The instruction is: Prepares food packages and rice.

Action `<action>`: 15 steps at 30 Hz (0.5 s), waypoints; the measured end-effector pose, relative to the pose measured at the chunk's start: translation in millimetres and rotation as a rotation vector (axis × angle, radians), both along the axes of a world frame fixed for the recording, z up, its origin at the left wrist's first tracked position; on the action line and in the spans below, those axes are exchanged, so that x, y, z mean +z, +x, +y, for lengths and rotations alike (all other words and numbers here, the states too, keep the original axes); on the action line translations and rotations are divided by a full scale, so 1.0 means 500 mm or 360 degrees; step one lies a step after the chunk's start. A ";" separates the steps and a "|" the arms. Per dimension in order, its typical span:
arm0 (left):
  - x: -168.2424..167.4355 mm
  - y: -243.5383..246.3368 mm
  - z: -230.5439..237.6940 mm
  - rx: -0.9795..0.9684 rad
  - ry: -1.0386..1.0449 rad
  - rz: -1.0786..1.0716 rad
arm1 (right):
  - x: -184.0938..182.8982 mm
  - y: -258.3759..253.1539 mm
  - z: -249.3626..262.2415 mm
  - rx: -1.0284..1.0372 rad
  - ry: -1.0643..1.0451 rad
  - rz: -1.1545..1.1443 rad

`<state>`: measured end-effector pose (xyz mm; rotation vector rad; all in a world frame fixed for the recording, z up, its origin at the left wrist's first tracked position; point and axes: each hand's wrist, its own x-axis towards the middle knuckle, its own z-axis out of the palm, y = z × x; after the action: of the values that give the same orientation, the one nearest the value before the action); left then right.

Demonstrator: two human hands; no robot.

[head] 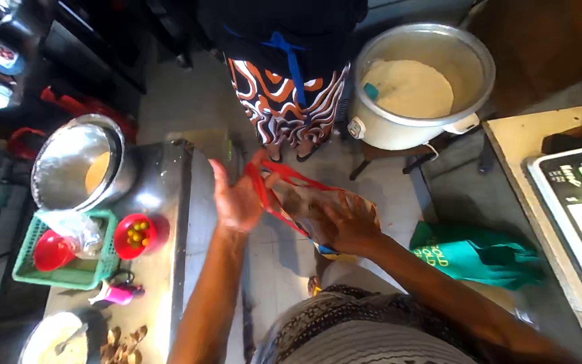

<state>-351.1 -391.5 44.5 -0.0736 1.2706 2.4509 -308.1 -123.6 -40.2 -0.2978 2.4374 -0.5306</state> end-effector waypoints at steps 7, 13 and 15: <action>0.081 -0.253 -0.165 0.0375 -0.0332 -0.0034 | 0.039 -0.313 -0.189 0.0153 -0.0228 -0.0035; 0.132 -0.415 -0.318 0.0843 -0.0500 -0.0004 | 0.024 -0.531 -0.391 0.0312 -0.0322 0.0161; 0.145 -0.450 -0.369 0.0932 -0.0567 0.0005 | 0.014 -0.585 -0.462 0.0368 -0.0360 0.0212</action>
<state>-575.9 -576.1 117.0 -0.6155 1.8871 2.6326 -600.5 -354.6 -33.2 -0.7205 2.4272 -0.7027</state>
